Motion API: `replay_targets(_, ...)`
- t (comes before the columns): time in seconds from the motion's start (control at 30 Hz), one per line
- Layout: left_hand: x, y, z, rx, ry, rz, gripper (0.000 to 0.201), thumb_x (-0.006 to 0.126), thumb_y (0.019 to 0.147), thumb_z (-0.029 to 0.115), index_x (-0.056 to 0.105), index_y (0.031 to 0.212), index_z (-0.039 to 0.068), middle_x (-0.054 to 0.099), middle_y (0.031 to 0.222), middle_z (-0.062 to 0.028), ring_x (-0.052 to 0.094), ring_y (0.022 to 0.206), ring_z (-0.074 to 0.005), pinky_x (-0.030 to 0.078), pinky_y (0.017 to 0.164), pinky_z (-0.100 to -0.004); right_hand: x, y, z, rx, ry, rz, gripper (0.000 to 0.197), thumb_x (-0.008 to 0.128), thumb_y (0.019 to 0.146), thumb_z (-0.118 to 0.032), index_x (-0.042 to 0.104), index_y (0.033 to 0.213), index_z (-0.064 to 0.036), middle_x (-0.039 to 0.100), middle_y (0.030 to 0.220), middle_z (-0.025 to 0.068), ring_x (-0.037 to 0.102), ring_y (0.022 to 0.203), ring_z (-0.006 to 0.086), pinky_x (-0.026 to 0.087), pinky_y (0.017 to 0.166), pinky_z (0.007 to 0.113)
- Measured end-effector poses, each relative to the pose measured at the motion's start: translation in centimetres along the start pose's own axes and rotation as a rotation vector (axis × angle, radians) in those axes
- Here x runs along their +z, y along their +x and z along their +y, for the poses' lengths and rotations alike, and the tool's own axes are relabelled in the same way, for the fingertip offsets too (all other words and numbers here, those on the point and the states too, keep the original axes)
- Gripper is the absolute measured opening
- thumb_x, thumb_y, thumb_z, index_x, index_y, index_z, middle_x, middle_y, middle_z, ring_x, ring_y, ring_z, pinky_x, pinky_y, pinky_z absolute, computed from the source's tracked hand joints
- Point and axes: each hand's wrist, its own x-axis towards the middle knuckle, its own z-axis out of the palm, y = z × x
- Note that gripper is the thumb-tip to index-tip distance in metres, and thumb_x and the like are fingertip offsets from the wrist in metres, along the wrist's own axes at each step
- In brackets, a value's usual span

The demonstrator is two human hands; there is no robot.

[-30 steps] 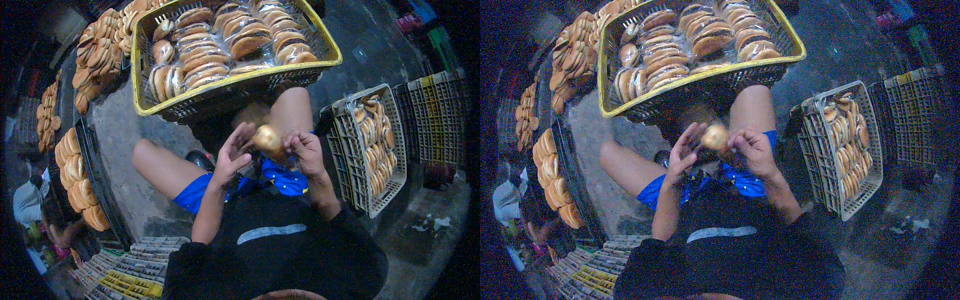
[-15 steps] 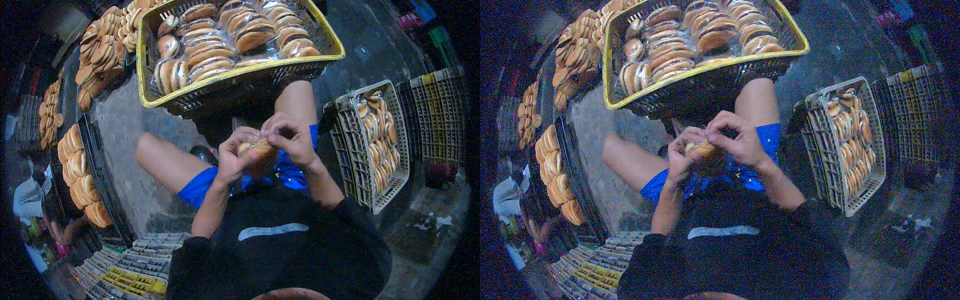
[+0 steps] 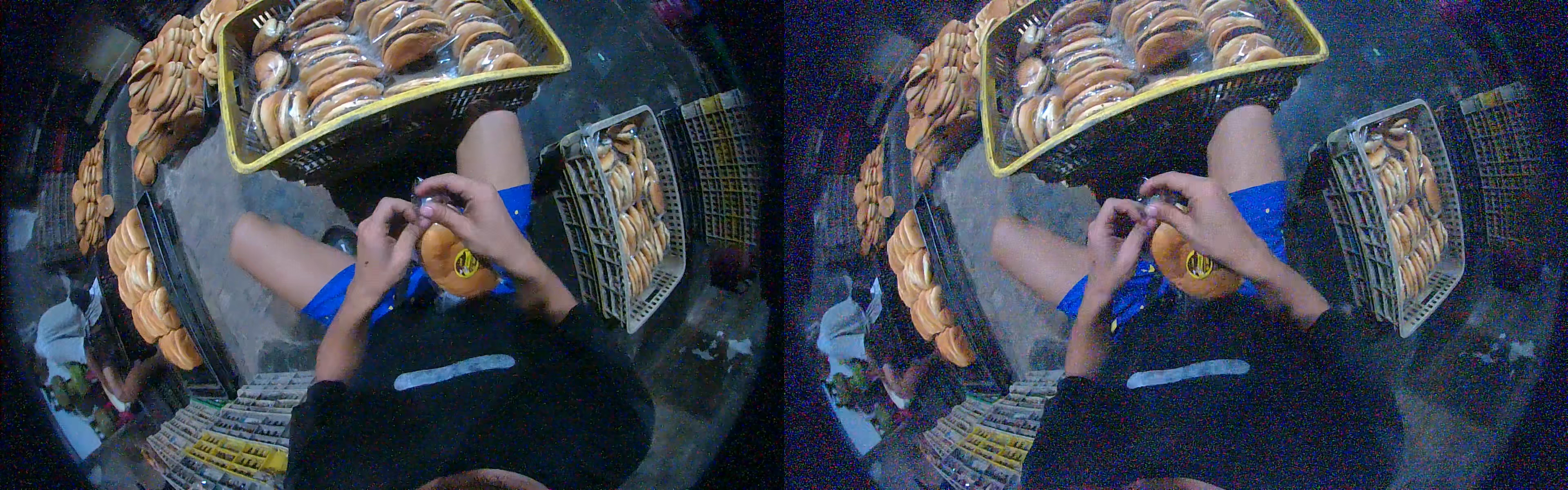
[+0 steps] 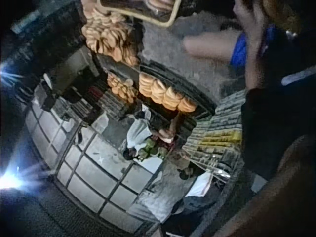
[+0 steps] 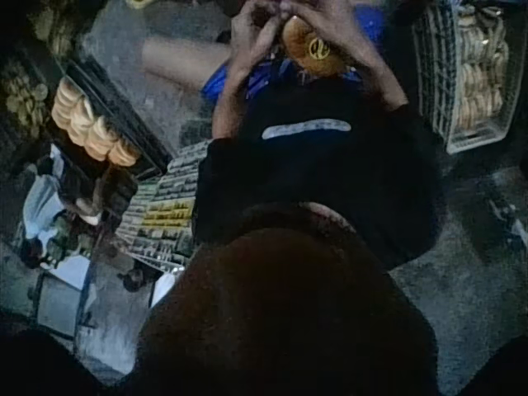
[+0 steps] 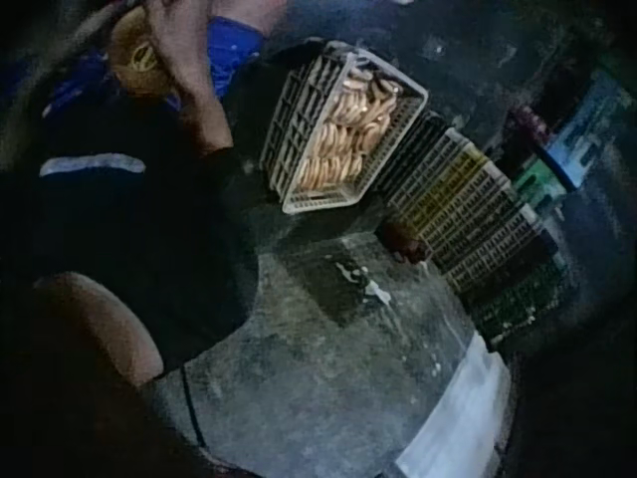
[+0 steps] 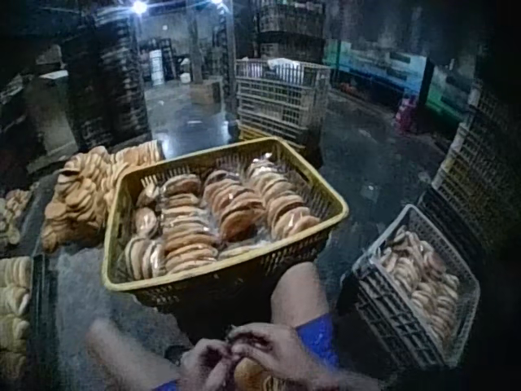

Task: The person sits on the floor and repeatedly picks up buns from a white crate, wraps each one in plastic, and places it into a yellow crate. The person continues this process for the duration of the clip.

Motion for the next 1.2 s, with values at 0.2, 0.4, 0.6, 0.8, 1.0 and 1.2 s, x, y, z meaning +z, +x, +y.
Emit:
replay_targets(0.2,-0.6,-0.1,0.1,0.096,0.757,-0.217,0.014,0.053,0.079,0.013,0.057,0.082,-0.001,0.057,0.082,-0.0100,0.055,0.076,-0.0219,0.042,0.071,-0.0296,-0.6,-0.9,1.2,0.138,-0.281,-0.282,0.015,0.054,0.076,-0.013,0.061,0.085,-0.0031,0.057,0.077,0.0134,0.050,0.080,0.0309,0.041,0.072,0.038)
replay_targets(0.4,0.3,1.6,-5.1,-0.579,-0.100,-0.270,0.016,0.048,0.080,0.014,0.055,0.084,-0.001,0.054,0.086,-0.0093,0.051,0.084,-0.0168,0.039,0.076,-0.0280,1.3,-3.7,1.8,-0.053,-0.613,-0.099,0.026,0.056,0.073,-0.007,0.054,0.097,0.0001,0.054,0.094,0.0162,0.050,0.086,0.0322,0.040,0.076,0.038)
replay_targets(0.6,3.1,2.6,-3.8,0.242,0.128,-0.153,0.038,0.048,0.083,0.038,0.055,0.086,0.000,0.054,0.091,-0.0135,0.052,0.084,-0.0210,0.041,0.075,-0.0290,-3.0,-2.6,0.6,0.381,-0.120,-0.046,0.051,0.058,0.078,-0.029,0.041,0.112,0.0043,0.052,0.095,0.0181,0.052,0.090,0.0270,0.040,0.079,0.033)
replay_targets(0.8,10.0,5.4,-1.9,0.372,-0.008,0.261,0.036,0.051,0.081,0.034,0.054,0.080,-0.001,0.054,0.081,-0.0128,0.052,0.074,-0.0212,0.042,0.066,-0.0288,-6.4,-2.9,8.3,0.190,-0.035,0.640,0.062,0.047,0.079,-0.051,0.040,0.111,0.0017,0.055,0.080,0.0154,0.054,0.074,0.0270,0.042,0.068,0.037)
replay_targets(1.0,9.2,6.7,-2.7,0.237,-0.009,0.345,0.035,0.051,0.081,0.034,0.054,0.080,-0.001,0.053,0.081,-0.0121,0.051,0.074,-0.0208,0.041,0.068,-0.0293,-10.0,-7.3,36.4,1.122,-0.703,0.038,0.037,0.052,0.080,-0.032,0.054,0.098,0.0008,0.060,0.087,0.0181,0.058,0.080,0.0283,0.044,0.071,0.037)
replay_targets(1.2,7.2,7.1,-4.6,0.078,0.036,0.456,0.034,0.047,0.084,0.033,0.053,0.082,-0.001,0.052,0.081,-0.0098,0.050,0.076,-0.0188,0.040,0.070,-0.0280,-8.3,-13.7,36.9,1.151,-0.547,-0.379,0.031,0.052,0.081,-0.027,0.056,0.091,0.0016,0.060,0.081,0.0142,0.057,0.076,0.0251,0.043,0.070,0.035)
